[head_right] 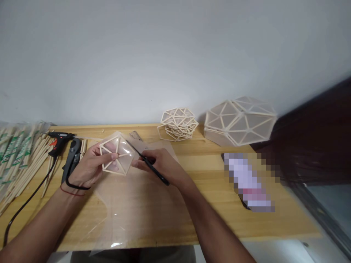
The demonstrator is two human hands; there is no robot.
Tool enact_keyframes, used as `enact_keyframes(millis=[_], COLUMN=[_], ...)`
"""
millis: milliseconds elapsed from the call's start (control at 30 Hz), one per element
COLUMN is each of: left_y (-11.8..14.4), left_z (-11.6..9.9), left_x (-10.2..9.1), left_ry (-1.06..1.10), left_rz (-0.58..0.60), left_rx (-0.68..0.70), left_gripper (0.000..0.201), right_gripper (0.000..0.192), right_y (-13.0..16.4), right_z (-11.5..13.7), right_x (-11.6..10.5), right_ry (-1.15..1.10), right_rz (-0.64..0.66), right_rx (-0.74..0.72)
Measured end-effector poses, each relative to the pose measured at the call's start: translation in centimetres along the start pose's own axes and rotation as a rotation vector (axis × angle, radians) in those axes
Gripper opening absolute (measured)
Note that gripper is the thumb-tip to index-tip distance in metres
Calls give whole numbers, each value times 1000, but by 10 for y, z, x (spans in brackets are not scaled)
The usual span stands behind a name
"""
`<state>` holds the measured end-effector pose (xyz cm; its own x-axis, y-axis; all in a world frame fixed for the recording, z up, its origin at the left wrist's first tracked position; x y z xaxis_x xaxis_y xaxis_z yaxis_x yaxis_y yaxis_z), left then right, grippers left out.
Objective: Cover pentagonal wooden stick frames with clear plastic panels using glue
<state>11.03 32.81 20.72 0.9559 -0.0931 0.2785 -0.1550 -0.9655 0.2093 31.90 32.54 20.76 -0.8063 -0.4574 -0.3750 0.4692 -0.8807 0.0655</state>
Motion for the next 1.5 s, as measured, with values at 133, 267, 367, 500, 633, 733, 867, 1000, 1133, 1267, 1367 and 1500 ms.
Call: enact_keyframes(millis=[133,267,367,500,633,733,867,1000,1133,1267,1367,1500], left_y=[3,5,6,7,8,8,8,9,8,7,7,7], left_z=[1,3,3,-1,-2,-2,-3,-2,2,5,4,4], left_x=[1,3,4,3,2,1,1,5,2,0,1,1], left_ry=[20,42,12,-58,-107,-103,-99,-95,-100,-106,-104,-89], left_rz=[-25,26,72,101,136,152,177,232,206,193,187,176], left_rx=[16,42,51,67,62,75,81,50,41,31,38,37], left_gripper=[37,36,37,40,41,38,34,35,36,36,37,42], right_gripper=[52,54,57,60,61,62,67,71,71,72,70,64], right_y=[0,1,2,3,4,4,4,4,3,4,5,6], right_z=[2,5,4,4,5,5,9,11,12,14,15,16], right_x=[1,4,5,5,6,7,7,8,10,12,12,12], right_ry=[-12,-32,-29,-42,-57,-83,-93,-43,-68,-121,-109,-90], right_rz=[2,33,41,45,76,99,118,124,100,106,94,74], right_rx=[-1,-32,-19,-21,-72,-104,-111,-67,-93,-120,-119,-142])
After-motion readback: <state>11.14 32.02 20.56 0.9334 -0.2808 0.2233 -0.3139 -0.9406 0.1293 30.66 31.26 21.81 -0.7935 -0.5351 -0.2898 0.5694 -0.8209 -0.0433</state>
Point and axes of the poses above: each hand's wrist, its own y-axis away from the middle knuckle, its own x-axis out of the palm, z = x × y, the point moved 4 cm from there along -y, towards the middle knuckle, and after that the axes turned 3 degrees about -y, right-handed, at the moved point
